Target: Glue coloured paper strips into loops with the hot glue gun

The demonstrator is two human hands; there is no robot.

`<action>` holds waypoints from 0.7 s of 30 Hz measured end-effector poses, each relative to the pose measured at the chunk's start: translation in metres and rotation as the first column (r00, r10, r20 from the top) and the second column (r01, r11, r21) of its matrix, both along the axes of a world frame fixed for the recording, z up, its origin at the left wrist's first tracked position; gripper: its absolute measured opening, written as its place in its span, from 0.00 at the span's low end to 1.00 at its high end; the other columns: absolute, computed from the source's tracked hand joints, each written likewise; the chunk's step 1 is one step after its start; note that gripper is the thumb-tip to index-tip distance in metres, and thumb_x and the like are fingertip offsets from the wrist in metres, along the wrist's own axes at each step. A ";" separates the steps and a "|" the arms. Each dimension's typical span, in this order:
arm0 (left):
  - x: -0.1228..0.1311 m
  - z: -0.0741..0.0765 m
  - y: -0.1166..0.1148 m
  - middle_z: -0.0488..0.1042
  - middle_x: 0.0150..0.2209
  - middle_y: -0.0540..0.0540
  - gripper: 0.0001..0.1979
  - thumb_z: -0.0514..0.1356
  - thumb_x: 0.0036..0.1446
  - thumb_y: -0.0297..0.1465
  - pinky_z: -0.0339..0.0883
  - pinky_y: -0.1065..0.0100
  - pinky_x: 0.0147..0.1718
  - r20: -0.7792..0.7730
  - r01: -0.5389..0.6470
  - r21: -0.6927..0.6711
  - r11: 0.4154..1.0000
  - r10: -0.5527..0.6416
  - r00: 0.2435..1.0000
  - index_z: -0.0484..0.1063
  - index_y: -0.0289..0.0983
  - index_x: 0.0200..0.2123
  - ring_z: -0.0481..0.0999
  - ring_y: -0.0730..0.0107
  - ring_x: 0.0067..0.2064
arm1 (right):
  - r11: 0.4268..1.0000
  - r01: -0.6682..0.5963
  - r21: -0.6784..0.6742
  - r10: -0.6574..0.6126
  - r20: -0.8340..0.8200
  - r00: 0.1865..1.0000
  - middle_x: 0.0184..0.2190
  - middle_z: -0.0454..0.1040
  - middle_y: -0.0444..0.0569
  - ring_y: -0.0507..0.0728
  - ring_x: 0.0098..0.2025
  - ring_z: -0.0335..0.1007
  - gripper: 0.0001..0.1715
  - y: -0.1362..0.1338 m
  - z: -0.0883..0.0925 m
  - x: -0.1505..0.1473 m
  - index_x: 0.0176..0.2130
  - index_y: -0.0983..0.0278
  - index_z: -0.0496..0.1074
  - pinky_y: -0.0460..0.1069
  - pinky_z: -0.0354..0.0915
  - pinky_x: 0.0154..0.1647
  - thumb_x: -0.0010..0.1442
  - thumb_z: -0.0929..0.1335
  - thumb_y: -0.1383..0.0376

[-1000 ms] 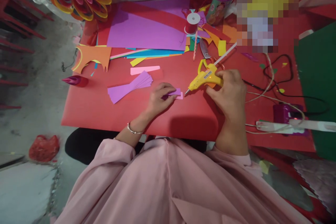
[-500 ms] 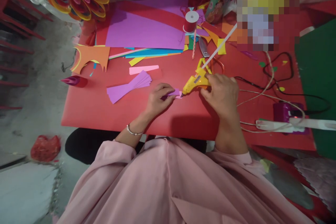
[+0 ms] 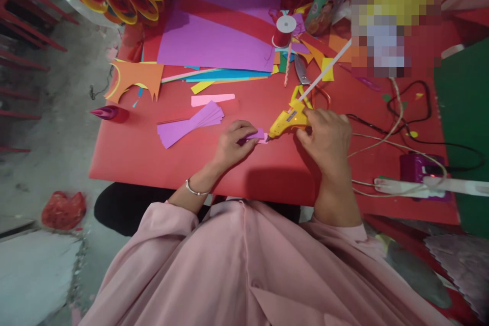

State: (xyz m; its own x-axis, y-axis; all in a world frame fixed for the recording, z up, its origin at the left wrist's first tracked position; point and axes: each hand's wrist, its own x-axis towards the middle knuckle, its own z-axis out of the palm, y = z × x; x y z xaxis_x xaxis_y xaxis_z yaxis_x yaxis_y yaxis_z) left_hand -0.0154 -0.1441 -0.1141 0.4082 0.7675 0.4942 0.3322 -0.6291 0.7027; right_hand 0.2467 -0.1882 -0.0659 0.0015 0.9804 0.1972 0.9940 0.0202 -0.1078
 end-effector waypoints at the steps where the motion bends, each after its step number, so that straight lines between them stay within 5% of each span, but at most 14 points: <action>1: 0.000 0.000 0.000 0.83 0.43 0.42 0.08 0.68 0.67 0.35 0.76 0.65 0.41 0.001 0.003 0.002 1.000 -0.003 1.000 0.82 0.37 0.44 0.83 0.66 0.43 | 1.000 0.000 0.003 0.000 -0.002 1.000 0.46 0.83 0.58 0.67 0.49 0.76 0.22 0.000 0.000 0.000 0.57 0.64 0.76 0.57 0.58 0.45 0.65 0.67 0.64; 21: -0.001 -0.001 0.000 0.82 0.43 0.41 0.11 0.66 0.69 0.39 0.76 0.63 0.41 -0.040 -0.009 -0.038 0.999 0.008 0.999 0.83 0.38 0.44 0.82 0.65 0.43 | 1.000 -0.006 0.012 0.006 -0.030 1.000 0.47 0.82 0.58 0.68 0.50 0.75 0.23 0.000 0.000 0.000 0.58 0.62 0.75 0.58 0.59 0.46 0.66 0.66 0.64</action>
